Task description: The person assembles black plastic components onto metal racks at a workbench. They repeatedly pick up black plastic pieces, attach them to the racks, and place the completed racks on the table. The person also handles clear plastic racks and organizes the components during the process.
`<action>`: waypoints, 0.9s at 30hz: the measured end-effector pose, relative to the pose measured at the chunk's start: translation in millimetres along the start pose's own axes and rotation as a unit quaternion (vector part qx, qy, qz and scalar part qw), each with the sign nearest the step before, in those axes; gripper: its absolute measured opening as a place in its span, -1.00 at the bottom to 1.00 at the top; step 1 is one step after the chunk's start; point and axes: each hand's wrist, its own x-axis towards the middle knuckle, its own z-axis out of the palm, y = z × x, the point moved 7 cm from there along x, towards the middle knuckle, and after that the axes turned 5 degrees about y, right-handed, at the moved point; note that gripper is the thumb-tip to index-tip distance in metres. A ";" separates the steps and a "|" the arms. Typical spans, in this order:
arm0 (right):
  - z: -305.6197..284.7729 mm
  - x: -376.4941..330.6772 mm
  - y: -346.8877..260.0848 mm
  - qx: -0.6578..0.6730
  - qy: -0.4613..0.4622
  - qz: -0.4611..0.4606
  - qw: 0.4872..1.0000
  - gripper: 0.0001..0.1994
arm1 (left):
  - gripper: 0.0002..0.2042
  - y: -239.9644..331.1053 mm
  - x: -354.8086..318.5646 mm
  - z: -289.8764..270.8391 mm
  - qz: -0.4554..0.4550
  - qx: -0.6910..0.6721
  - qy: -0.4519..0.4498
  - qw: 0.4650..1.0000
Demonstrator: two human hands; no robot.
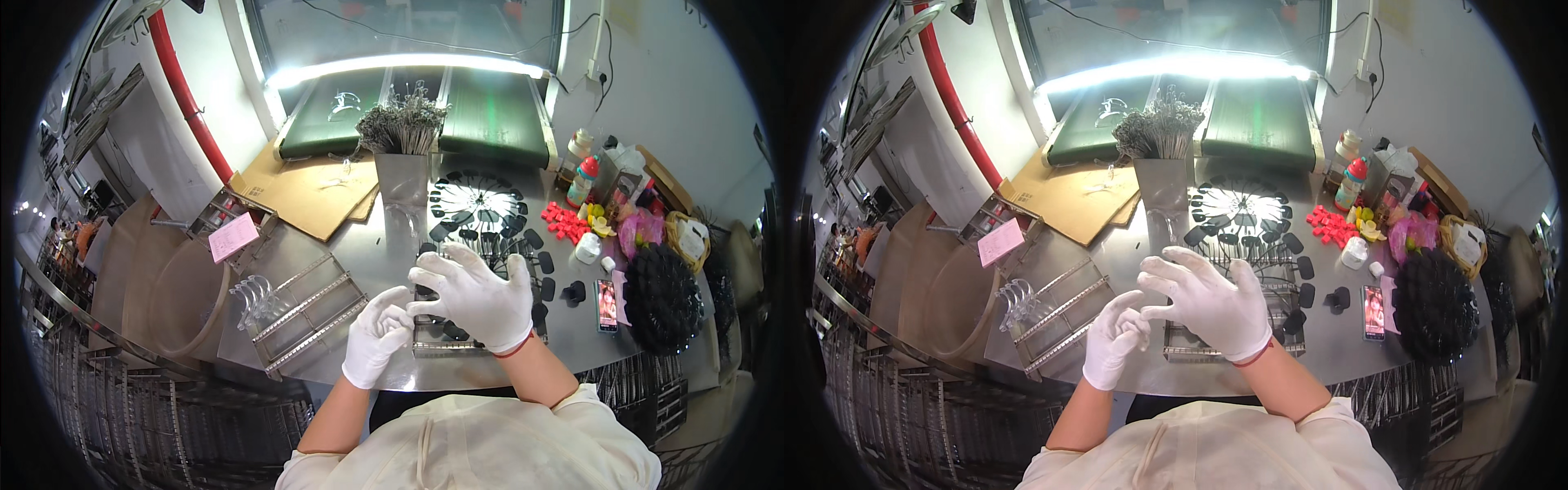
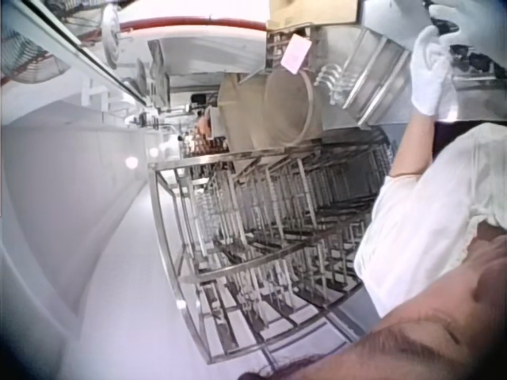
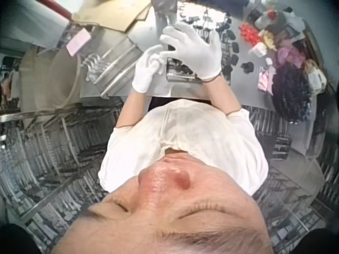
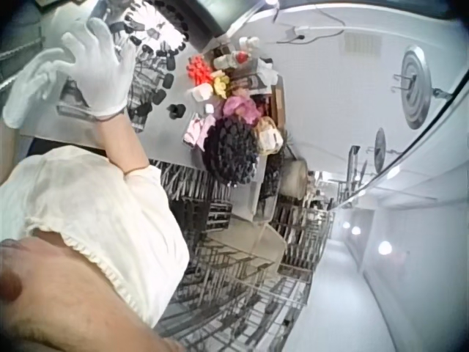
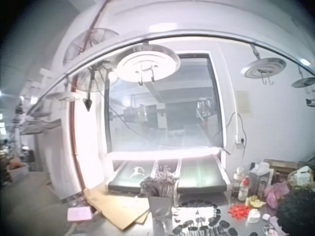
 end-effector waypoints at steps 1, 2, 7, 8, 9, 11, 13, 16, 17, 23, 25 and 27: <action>3.5 0.3 3.1 -0.024 0.009 0.013 1.000 -0.08 | -0.58 3.7 -3.4 0.9 0.007 0.056 0.034 0.998; 4.9 0.0 7.1 -0.049 0.018 0.026 0.998 -0.08 | -0.68 7.2 -6.5 1.0 0.015 0.113 0.067 0.991; 10.8 -10.8 14.0 0.025 -0.031 0.040 0.998 -0.10 | -0.85 12.2 -15.2 -13.0 0.054 0.091 0.095 0.990; 14.7 -12.0 14.3 0.061 -0.041 0.047 0.996 -0.10 | -0.84 11.8 -17.2 -15.6 0.059 0.075 0.094 0.991; 17.4 -13.5 14.7 0.097 -0.051 0.052 0.993 -0.11 | -0.79 9.3 -16.2 -14.2 0.033 -0.013 0.072 0.997; 21.4 -14.6 11.6 0.127 -0.050 0.064 0.988 -0.11 | -0.64 1.5 -7.0 -13.9 -0.002 -0.030 0.023 0.999; 22.5 -18.0 11.5 0.150 -0.056 0.097 0.982 -0.21 | -0.53 -18.1 2.4 -7.7 -0.083 -0.002 -0.020 0.996; -15.7 -44.8 33.8 0.046 0.006 0.146 0.988 -0.29 | -0.64 -18.8 2.4 24.6 0.159 0.348 -0.196 0.903; -39.7 -58.6 46.1 -0.014 0.042 0.160 0.986 -0.31 | -0.63 -35.2 -0.5 29.3 0.132 0.325 -0.243 0.904; 5.0 -55.0 44.2 -0.018 -0.062 0.248 0.967 -0.56 | -0.58 -50.0 -6.3 35.2 -0.213 0.030 -0.166 0.962; -21.0 -71.3 38.5 -0.072 0.021 0.222 0.972 -0.55 | -0.45 -32.6 0.5 19.0 -0.139 -0.085 -0.109 0.981; 26.9 -37.4 -4.1 -0.626 -0.122 -0.052 0.768 -0.54 | -0.43 2.5 0.9 28.8 -0.078 -0.069 -0.103 0.989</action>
